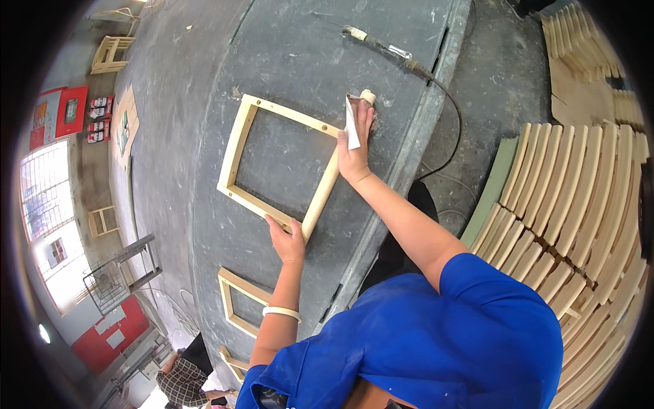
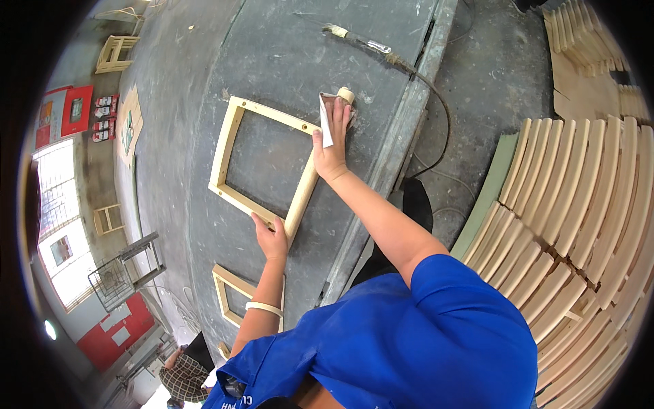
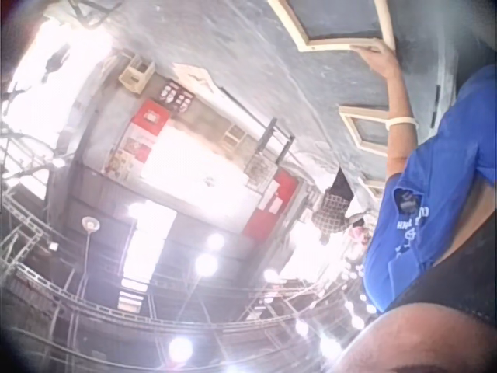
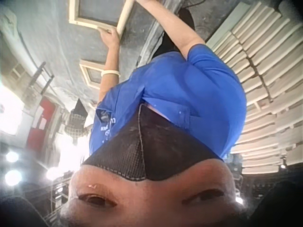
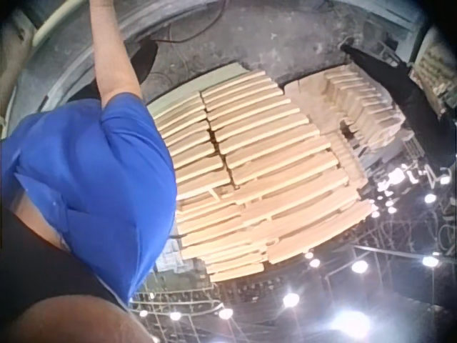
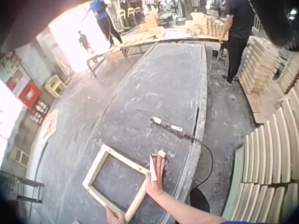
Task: The person sands wooden chair frames with a sanding block, moving each frame on a workbench, wiping surfaces, and stacking finished pieces. The person handles multiple frames one at a time, turning them to sand different sides before placing them in a stack.
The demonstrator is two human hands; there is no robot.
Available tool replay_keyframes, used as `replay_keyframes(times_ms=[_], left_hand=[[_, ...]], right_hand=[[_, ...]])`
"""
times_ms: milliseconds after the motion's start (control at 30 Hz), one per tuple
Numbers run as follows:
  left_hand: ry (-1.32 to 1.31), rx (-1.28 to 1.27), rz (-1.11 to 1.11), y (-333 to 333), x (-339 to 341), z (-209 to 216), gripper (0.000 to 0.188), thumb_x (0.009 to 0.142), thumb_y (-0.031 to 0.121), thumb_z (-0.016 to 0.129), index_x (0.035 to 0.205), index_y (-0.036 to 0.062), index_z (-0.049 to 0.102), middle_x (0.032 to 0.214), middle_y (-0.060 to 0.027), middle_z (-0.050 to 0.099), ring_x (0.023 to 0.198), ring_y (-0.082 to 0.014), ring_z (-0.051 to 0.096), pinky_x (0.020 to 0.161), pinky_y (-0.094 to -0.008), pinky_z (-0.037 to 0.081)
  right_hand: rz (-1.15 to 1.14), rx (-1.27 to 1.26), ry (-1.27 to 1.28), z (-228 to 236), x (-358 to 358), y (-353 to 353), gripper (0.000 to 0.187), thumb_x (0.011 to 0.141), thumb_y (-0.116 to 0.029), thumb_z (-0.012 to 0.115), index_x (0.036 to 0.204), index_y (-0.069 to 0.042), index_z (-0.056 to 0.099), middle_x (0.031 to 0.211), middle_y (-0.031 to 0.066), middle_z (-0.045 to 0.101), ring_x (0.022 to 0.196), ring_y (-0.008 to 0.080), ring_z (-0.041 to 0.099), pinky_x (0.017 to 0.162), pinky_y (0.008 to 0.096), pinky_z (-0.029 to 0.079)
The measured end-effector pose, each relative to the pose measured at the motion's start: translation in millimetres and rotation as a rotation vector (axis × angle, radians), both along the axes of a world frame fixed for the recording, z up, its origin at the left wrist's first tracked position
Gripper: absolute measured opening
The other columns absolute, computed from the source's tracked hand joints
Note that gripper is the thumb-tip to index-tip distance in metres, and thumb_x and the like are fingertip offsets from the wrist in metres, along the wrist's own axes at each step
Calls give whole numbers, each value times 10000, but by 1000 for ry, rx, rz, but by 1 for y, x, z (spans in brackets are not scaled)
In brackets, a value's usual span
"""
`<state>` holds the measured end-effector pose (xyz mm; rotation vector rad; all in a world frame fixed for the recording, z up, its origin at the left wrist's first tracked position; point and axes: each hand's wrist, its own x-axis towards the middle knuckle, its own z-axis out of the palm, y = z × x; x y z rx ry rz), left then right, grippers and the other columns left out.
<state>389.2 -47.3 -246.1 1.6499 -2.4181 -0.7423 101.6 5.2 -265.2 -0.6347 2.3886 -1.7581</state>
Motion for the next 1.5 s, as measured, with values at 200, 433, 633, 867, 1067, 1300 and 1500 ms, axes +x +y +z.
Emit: replay_keyframes(times_ms=[200, 433, 633, 867, 1067, 1300, 1500], left_hand=[[25, -20, 4, 2, -5, 3, 822, 843, 325, 589, 1436, -86, 195, 1217, -286, 505, 1111, -403, 517, 955, -416, 409], [58, -55, 24, 4, -10, 11, 827, 831, 330, 599, 1432, -76, 203, 1184, -266, 513, 1101, -400, 516, 926, -423, 427], [81, -69, 151, 7, -2, 0, 669, 832, 311, 597, 1377, 1, 362, 1288, -241, 449, 1137, -405, 489, 916, -454, 437], [765, 103, 243, -6, 18, -11, 414, 930, 189, 527, 1313, 41, 473, 1271, -129, 492, 1132, -245, 508, 900, -350, 453], [1059, 184, 509, -19, 139, 45, 341, 958, 140, 507, 1292, 76, 517, 1186, -71, 582, 1021, -143, 578, 844, -288, 475], [1014, 87, 679, 22, 193, 76, 336, 929, 104, 556, 1262, 61, 540, 1143, -65, 598, 1027, -138, 574, 850, -274, 468], [938, 40, 474, 41, 204, 70, 364, 878, 50, 608, 1236, 44, 545, 1150, -64, 558, 967, -137, 567, 806, -263, 483]], right_hand=[[-139, -317, 63, -3, -8, -2, 555, 964, -205, 364, 1469, -24, 223, 1555, 193, 80, 1428, 421, 23, 1158, 491, 45], [138, 319, 87, -1, 17, 8, 568, 908, -138, 451, 1438, -13, 292, 1544, 156, 125, 1412, 450, -34, 1148, 566, 26], [405, 313, 504, -7, -65, 32, 625, 864, -238, 588, 1419, -73, 351, 1434, 184, 357, 1370, 439, 205, 1128, 506, 151], [1070, 447, 655, -31, 163, 67, 699, 764, -300, 674, 1394, -143, 414, 1430, 100, 375, 1331, 404, 281, 1105, 520, 234], [1439, 360, 927, 17, 120, 41, 628, 817, -330, 614, 1400, -184, 432, 1449, 28, 379, 1334, 307, 324, 1133, 505, 229], [1616, 355, 1177, 20, 201, 28, 696, 774, -203, 631, 1425, -178, 388, 1491, -2, 327, 1361, 315, 293, 1118, 493, 254], [1631, 304, 1203, 41, 211, 18, 694, 750, -190, 623, 1411, -199, 414, 1474, -37, 364, 1357, 272, 321, 1100, 460, 282]])
